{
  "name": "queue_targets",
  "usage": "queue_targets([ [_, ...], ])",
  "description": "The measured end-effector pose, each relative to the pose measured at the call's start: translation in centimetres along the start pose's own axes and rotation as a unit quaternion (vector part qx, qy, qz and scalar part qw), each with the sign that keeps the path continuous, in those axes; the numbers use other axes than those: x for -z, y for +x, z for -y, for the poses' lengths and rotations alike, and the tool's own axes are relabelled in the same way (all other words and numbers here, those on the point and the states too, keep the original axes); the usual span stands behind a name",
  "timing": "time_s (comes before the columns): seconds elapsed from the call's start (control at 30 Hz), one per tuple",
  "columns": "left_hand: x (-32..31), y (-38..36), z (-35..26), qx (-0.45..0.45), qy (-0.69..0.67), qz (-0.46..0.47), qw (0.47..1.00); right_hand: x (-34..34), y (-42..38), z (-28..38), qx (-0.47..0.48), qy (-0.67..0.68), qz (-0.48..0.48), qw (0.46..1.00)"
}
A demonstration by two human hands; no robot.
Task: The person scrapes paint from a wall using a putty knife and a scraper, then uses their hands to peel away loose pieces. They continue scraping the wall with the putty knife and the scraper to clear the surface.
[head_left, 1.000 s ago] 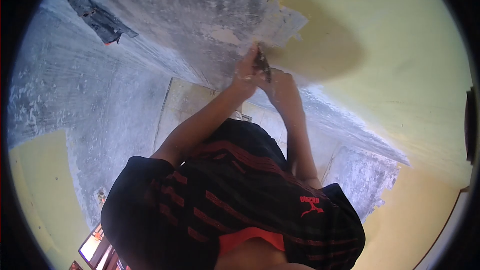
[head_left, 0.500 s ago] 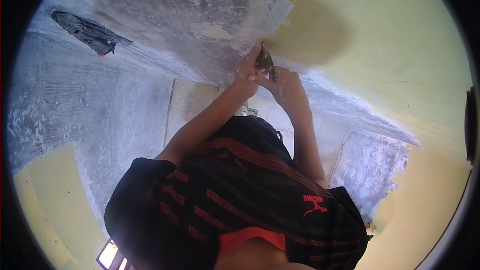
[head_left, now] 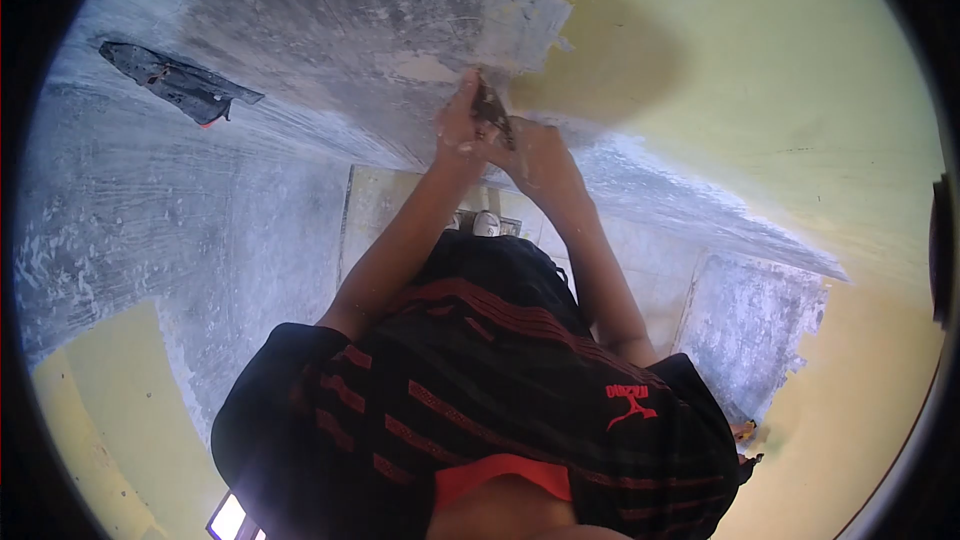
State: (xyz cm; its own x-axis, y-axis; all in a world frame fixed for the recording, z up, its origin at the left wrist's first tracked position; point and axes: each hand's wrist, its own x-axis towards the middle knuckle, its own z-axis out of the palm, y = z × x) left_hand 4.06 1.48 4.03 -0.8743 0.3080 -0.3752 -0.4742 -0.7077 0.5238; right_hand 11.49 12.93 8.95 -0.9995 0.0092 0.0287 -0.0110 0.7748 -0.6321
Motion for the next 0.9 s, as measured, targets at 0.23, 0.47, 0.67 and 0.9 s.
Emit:
queue_targets([
  [0.23, 1.2, 0.3, 0.0, 0.008, 0.064, 0.007, 0.998, 0.5, 0.4, 0.5, -0.023, 0.063, 0.019, 0.998],
  [0.47, 0.0, -0.6, 0.5, -0.027, 0.076, -0.036, 0.996, -0.7, -1.9, -0.6, -0.086, 0.173, 0.003, 0.981],
  [0.67, 2.2, 0.5, 1.6, -0.068, 0.197, -0.043, 0.977, -6.4, -3.6, -4.5, -0.146, 0.29, -0.056, 0.944],
  [0.9, 6.9, 2.3, 2.8, -0.161, 0.385, 0.012, 0.909, -14.5, -2.8, -7.4, -0.232, 0.534, -0.06, 0.811],
])
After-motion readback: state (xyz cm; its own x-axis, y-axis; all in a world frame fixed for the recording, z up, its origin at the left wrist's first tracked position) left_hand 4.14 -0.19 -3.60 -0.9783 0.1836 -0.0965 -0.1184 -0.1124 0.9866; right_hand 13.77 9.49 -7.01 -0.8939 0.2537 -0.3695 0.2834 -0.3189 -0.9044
